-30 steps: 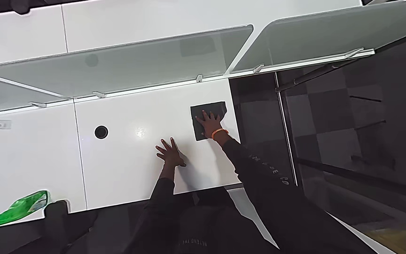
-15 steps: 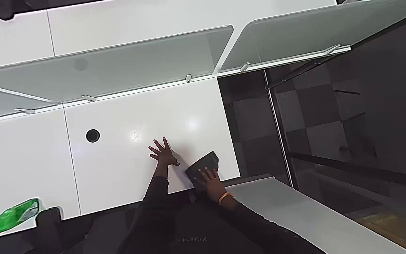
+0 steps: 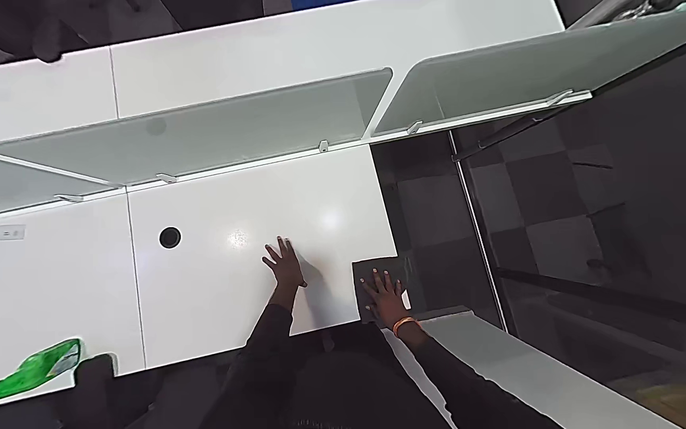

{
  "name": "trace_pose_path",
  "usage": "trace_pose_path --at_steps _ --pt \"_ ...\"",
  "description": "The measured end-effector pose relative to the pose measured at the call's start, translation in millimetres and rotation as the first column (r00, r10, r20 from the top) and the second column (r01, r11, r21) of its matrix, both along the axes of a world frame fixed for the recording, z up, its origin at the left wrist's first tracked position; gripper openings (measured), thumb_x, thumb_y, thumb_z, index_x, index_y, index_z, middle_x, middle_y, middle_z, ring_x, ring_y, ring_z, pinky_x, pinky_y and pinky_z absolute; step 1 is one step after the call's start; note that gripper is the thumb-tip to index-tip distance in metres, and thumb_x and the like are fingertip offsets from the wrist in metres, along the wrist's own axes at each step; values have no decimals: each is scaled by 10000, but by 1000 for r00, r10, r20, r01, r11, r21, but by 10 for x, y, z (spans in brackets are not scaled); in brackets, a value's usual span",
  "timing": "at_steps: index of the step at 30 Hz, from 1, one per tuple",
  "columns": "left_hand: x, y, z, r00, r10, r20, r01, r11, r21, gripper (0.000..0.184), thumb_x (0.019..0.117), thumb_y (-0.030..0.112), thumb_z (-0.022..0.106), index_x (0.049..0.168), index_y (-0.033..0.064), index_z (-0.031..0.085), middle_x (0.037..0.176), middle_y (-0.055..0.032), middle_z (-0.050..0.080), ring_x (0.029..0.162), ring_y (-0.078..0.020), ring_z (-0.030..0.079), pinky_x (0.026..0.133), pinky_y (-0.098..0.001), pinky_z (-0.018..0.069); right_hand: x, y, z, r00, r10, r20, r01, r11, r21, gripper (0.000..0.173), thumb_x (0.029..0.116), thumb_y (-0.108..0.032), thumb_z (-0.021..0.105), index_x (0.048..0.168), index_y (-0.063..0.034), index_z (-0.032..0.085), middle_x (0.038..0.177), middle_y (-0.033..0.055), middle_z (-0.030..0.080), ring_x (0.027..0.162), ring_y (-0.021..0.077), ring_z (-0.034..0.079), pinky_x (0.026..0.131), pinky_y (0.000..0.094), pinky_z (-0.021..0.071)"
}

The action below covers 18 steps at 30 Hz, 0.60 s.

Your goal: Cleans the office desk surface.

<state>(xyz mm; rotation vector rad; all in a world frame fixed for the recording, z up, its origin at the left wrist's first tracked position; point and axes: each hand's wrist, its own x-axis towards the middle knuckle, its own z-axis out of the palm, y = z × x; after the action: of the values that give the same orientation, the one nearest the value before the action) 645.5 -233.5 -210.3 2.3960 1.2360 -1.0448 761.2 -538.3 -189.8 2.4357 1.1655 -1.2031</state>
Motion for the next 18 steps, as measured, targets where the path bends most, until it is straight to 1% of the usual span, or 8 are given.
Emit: trace_pose_path --at_steps 1,3,5,6,9,12,14,18 --pt "42 40 6 999 -42 33 41 999 16 1671 359 446 1010 1667 228 -5 1703 -206 -166 1530 -563 -71 1110 -824 142 49 159 -15 1000 -5 9 5 1000 10 807 954 -482 660 1636 -419 233 1745 127 9 1574 488 17 1169 789 110" --pt "109 152 6 996 -45 77 43 999 24 1652 374 436 1012 1666 276 -5 1704 -193 -174 1528 -568 -71 1094 -834 157 151 466 -52 1000 -5 15 4 1000 23 854 937 -475 684 1642 -417 206 1741 149 -2 1568 506 18 1171 785 138" --pt "127 289 -35 997 17 80 -16 1000 -16 1679 363 476 1009 1664 279 -35 1688 -206 -223 1520 -580 -96 1079 -850 156 261 749 -51 1000 10 14 -11 999 33 873 934 -465 694 1647 -401 195 1736 176 -4 1562 521 21 1174 778 140" --pt "146 351 -54 997 44 70 -42 998 -42 1707 354 492 1010 1660 277 -67 1674 -217 -257 1512 -594 -105 1068 -859 170 332 884 -47 1000 19 16 -20 999 34 878 934 -462 696 1649 -397 190 1735 180 -7 1562 522 22 1178 772 134" --pt "202 426 -78 997 72 28 -69 992 -102 1754 343 470 1022 1650 253 -128 1636 -253 -322 1484 -637 -126 1048 -851 226 495 1216 -51 999 40 22 -41 998 44 894 928 -442 704 1651 -392 181 1736 174 -17 1563 519 31 1177 775 131" --pt "248 459 -95 996 87 -6 -87 986 -143 1734 371 433 1024 1648 244 -135 1622 -262 -344 1468 -656 -142 1024 -870 222 629 1512 -79 998 52 25 -53 998 46 917 920 -428 715 1653 -398 164 1739 153 -42 1565 514 6 1169 786 131" --pt "290 470 -112 994 104 -13 -105 982 -155 1734 363 400 1025 1650 252 -128 1625 -252 -344 1463 -661 -154 1012 -886 205 742 1709 -114 998 46 32 -48 997 62 938 904 -431 733 1649 -410 165 1740 150 -42 1566 511 -12 1170 787 127" --pt "299 490 -130 994 109 -30 -112 979 -169 1745 351 408 1021 1647 261 -137 1630 -249 -337 1462 -663 -147 994 -893 217 978 2215 -149 998 43 52 -47 996 79 947 888 -416 748 1648 -407 182 1742 141 -38 1566 511 -6 1169 789 131"
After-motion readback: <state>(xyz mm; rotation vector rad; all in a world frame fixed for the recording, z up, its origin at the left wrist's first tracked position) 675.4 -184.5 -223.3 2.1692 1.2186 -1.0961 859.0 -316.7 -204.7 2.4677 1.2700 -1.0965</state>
